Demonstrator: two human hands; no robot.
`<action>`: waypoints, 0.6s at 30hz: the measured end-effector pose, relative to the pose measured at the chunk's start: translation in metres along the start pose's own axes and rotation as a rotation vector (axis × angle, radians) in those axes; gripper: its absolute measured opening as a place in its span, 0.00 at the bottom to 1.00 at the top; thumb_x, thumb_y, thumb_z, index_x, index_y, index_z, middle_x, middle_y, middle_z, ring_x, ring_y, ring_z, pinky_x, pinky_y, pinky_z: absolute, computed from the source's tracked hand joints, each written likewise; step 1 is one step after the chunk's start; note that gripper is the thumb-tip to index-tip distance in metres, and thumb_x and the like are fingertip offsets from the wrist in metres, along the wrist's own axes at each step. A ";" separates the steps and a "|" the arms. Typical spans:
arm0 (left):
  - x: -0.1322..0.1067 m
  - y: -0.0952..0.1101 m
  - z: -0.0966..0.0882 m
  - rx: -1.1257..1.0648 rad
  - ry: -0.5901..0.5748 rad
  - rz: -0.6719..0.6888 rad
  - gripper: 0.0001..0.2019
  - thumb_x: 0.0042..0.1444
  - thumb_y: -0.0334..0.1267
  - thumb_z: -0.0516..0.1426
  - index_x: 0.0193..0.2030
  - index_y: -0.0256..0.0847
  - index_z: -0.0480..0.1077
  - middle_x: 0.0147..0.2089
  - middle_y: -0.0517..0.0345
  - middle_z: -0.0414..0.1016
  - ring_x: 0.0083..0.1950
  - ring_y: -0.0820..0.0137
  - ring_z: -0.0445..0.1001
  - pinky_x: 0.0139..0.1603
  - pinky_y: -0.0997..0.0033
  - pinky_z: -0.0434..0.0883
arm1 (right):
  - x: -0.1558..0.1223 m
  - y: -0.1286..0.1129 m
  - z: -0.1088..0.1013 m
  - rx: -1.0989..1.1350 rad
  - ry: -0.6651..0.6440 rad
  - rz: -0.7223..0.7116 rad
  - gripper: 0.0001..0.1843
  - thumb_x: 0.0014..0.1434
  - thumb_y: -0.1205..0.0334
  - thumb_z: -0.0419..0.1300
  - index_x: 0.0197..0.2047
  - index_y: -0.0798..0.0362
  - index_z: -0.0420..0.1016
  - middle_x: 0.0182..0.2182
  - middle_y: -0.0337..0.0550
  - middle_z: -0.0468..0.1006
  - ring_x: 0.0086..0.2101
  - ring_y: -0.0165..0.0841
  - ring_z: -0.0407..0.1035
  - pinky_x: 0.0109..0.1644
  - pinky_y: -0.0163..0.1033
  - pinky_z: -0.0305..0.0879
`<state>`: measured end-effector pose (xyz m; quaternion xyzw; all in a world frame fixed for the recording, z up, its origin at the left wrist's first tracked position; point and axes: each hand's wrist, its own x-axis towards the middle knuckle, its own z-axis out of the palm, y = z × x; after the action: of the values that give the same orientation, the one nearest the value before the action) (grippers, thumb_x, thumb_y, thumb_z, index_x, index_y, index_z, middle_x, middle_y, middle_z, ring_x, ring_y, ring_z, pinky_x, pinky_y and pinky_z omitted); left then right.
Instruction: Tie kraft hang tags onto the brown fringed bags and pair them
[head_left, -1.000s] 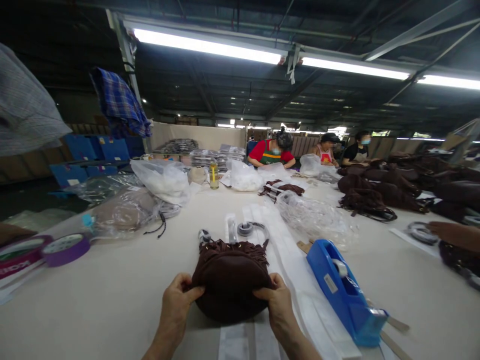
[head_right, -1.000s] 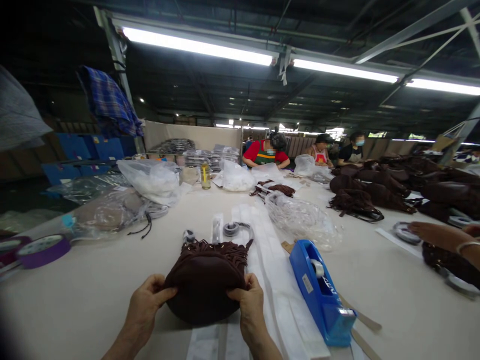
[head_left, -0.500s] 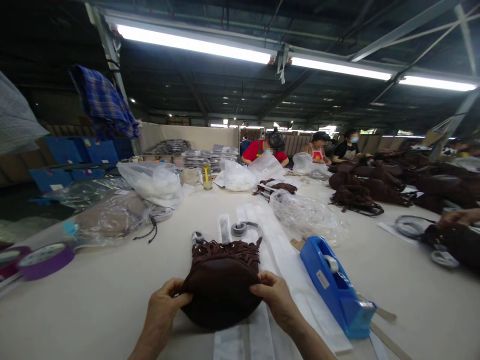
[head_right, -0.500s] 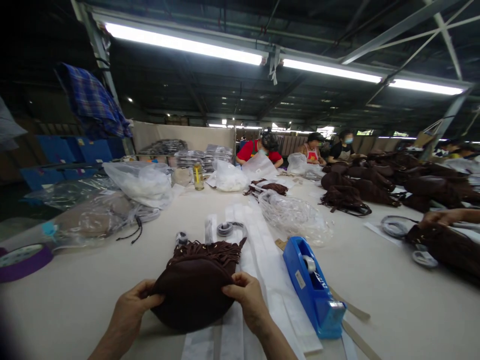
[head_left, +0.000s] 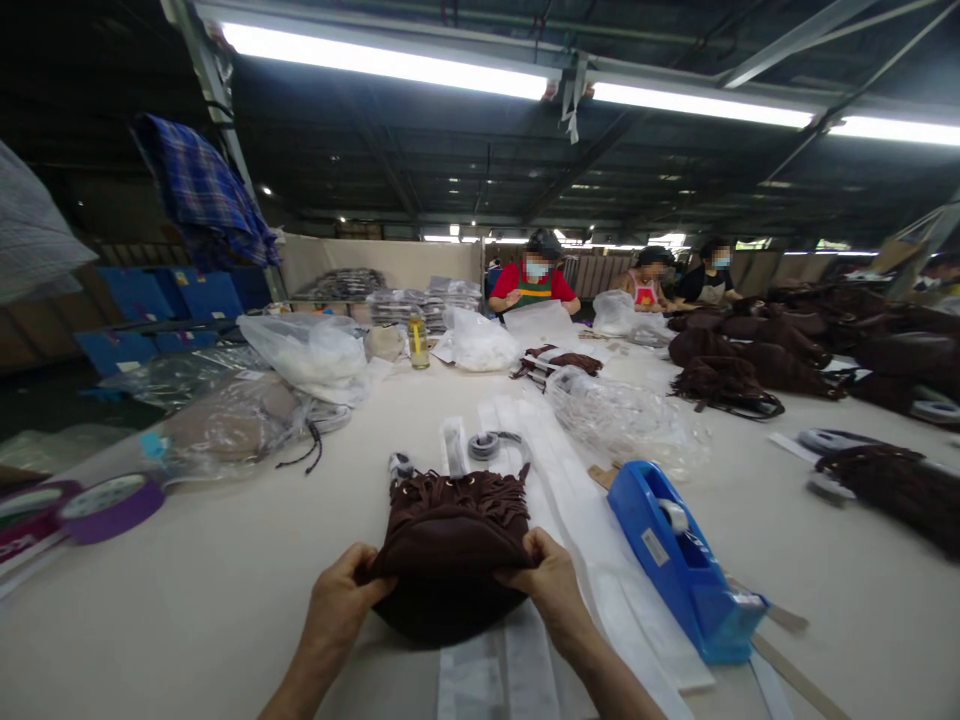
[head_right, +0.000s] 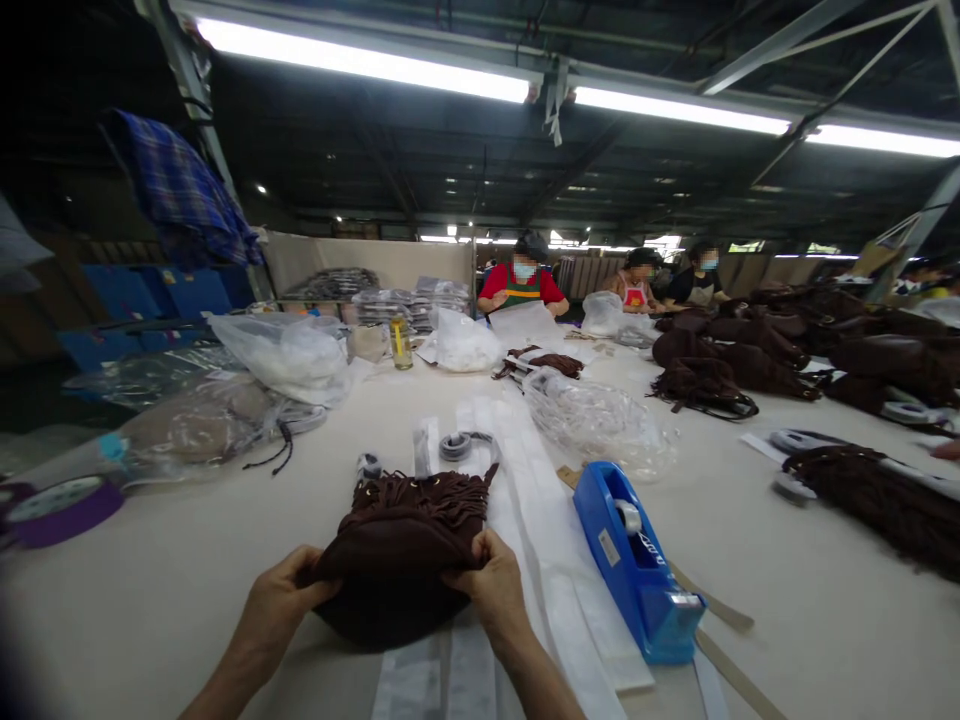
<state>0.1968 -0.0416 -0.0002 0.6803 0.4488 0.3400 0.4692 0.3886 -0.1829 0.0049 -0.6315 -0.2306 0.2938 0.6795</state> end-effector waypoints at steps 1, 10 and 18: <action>0.001 -0.002 -0.001 0.004 -0.018 -0.011 0.12 0.31 0.43 0.60 0.19 0.41 0.62 0.19 0.66 0.60 0.26 0.71 0.60 0.27 0.75 0.57 | 0.000 -0.003 -0.001 0.001 -0.023 0.008 0.20 0.29 0.72 0.65 0.17 0.52 0.54 0.15 0.28 0.55 0.22 0.25 0.48 0.25 0.32 0.42; 0.000 -0.003 0.004 0.086 0.038 -0.032 0.15 0.31 0.38 0.60 0.17 0.41 0.54 0.18 0.70 0.53 0.23 0.74 0.54 0.24 0.77 0.52 | 0.004 -0.012 -0.013 0.139 -0.201 0.115 0.16 0.36 0.64 0.66 0.19 0.53 0.58 0.15 0.28 0.58 0.19 0.23 0.49 0.23 0.31 0.43; -0.001 -0.001 -0.001 0.111 -0.062 0.061 0.07 0.33 0.38 0.59 0.21 0.41 0.65 0.20 0.68 0.60 0.25 0.71 0.60 0.27 0.76 0.58 | 0.008 0.003 -0.010 0.054 -0.127 -0.013 0.18 0.36 0.63 0.64 0.19 0.52 0.54 0.16 0.28 0.56 0.21 0.24 0.48 0.24 0.31 0.44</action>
<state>0.1953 -0.0417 -0.0007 0.7289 0.4313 0.3076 0.4336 0.4013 -0.1843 0.0007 -0.5915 -0.2691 0.3351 0.6822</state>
